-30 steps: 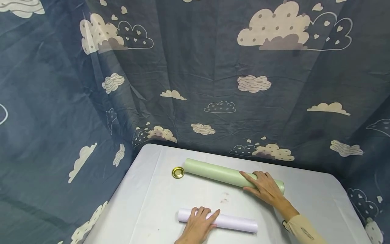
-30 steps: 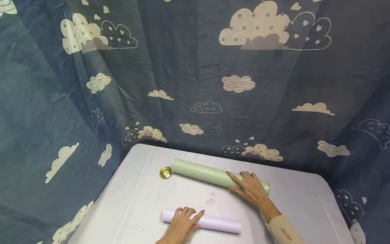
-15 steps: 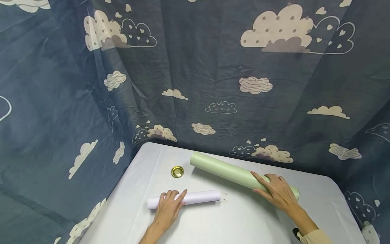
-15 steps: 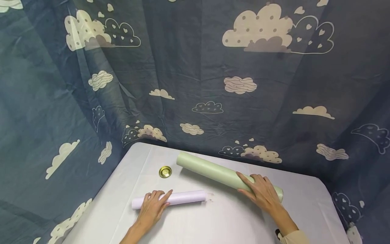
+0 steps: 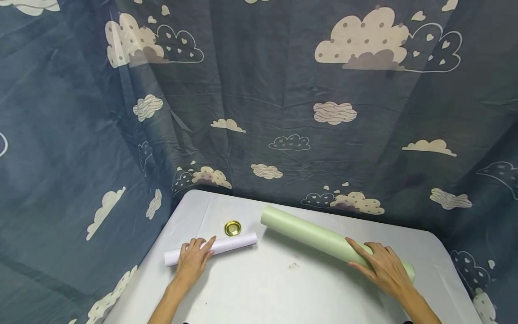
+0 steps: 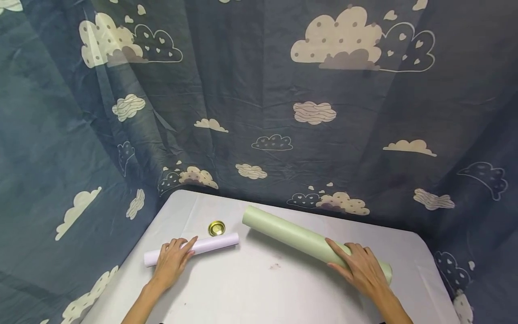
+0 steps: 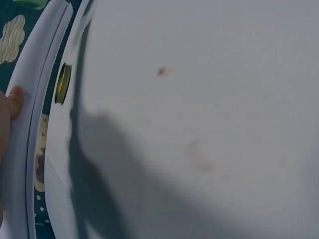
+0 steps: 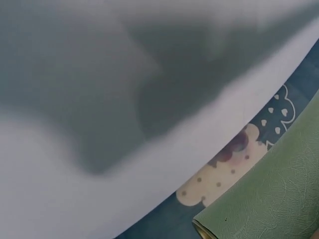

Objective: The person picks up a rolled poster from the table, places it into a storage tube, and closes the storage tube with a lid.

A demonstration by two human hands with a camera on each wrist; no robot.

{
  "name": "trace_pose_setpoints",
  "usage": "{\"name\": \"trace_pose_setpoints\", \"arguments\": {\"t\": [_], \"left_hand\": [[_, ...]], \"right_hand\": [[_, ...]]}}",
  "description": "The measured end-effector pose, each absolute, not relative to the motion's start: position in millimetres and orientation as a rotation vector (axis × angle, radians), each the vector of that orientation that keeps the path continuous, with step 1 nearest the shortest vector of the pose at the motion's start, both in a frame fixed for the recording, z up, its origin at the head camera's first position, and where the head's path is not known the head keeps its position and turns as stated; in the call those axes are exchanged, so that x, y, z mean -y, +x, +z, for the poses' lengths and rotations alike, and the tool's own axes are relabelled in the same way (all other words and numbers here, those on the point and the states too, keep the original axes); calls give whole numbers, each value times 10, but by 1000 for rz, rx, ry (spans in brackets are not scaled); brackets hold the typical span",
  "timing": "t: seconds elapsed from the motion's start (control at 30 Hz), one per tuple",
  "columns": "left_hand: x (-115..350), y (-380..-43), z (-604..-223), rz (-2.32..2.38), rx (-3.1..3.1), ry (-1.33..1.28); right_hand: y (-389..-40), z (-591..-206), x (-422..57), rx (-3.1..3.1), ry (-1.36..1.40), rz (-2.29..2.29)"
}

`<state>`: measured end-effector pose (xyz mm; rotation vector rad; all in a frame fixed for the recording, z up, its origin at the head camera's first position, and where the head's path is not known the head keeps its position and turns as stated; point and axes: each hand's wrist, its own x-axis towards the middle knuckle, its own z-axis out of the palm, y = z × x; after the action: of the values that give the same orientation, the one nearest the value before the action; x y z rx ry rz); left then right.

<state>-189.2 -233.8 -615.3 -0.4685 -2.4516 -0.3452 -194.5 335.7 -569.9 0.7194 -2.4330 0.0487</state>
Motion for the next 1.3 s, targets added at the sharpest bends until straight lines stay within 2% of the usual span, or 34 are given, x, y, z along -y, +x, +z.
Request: {"name": "trace_pose_setpoints", "arguments": {"t": [0.47, 1.3], "left_hand": [[2537, -2145, -5868, -427, 2524, -423], [2318, -2336, -5622, -615, 2545, -754]], "right_hand": [[-1733, -5738, -3339, 2428, 736, 79], [-1661, -5603, -3127, 2435, 813, 85]]}}
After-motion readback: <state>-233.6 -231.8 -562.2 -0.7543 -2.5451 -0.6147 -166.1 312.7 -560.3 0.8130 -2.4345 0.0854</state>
